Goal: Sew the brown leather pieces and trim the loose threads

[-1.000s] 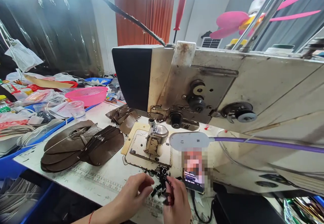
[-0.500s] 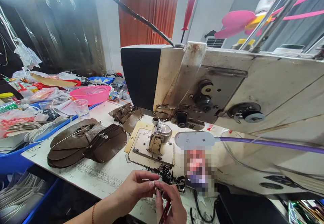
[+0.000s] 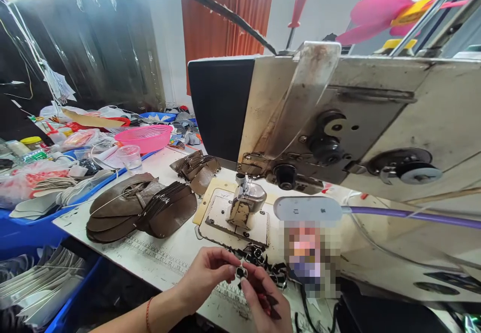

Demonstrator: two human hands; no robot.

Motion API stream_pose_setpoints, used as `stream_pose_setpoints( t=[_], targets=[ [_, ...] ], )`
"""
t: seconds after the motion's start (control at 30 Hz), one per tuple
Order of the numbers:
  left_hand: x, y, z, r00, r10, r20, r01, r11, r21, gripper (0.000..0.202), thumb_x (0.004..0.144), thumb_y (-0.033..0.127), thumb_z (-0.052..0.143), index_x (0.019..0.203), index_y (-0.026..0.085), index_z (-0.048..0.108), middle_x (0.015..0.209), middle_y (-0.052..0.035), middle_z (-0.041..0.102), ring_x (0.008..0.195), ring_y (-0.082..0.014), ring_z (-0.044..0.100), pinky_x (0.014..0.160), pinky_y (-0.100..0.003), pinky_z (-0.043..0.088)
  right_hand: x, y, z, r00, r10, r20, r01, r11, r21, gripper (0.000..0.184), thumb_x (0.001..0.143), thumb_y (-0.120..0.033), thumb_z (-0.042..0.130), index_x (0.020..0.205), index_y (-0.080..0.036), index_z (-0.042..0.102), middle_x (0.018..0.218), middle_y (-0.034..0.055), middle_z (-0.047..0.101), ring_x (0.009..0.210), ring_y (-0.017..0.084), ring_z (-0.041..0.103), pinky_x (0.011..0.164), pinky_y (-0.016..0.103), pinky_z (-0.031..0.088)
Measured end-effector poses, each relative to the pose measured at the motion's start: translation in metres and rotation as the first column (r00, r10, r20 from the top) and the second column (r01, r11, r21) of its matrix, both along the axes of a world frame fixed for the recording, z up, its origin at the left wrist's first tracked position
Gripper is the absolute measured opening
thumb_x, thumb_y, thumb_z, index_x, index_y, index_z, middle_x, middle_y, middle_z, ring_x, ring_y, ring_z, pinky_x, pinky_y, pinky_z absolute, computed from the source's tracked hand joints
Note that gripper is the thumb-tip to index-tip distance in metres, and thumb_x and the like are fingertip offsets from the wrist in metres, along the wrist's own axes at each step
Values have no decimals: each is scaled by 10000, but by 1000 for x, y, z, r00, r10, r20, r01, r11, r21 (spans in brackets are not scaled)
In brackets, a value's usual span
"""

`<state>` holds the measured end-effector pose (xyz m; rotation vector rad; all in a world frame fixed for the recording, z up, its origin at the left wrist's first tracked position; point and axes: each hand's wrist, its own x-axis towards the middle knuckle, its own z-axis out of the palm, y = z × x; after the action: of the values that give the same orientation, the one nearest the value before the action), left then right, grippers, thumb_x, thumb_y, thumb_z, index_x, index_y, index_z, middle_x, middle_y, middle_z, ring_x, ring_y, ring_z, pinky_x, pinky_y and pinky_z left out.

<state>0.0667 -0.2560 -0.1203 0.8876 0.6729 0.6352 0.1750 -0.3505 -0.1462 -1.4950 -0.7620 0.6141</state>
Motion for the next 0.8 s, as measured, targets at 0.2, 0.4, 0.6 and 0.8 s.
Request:
stream_pose_setpoints(
  t=[0.2,0.4,0.6,0.8],
  targets=[
    [0,-1,-11,992,53,-110,-35,986,160,119,632,156,663,737,125,708,628,-18,643,606,-115,546,614,-241,425,7,3,2,1000,19,2,-18,996,-87,344,701,-482,743,913,-210,748,811,47,733,710,193,670,624,245,542],
    [-7,1,-15,975,119,-186,-2,846,533,83,703,114,617,713,142,695,698,-52,676,651,-138,599,608,-228,453,13,3,-2,990,87,-114,-108,976,-191,365,665,-544,745,776,-196,743,628,24,670,619,181,616,600,251,506],
    [-13,1,-12,965,246,-93,-69,579,812,215,683,-2,563,721,165,694,704,-43,672,655,-127,615,608,-200,455,17,4,-5,978,208,-18,-208,955,-210,337,710,-532,707,752,-199,734,648,29,639,597,164,541,557,252,442],
    [-19,5,-8,966,198,-169,5,634,773,189,683,9,578,692,157,694,669,-39,662,630,-123,598,592,-199,442,12,8,-5,973,233,2,-227,952,-204,339,742,-535,677,740,-199,726,600,7,587,561,140,474,532,244,389]
  ],
)
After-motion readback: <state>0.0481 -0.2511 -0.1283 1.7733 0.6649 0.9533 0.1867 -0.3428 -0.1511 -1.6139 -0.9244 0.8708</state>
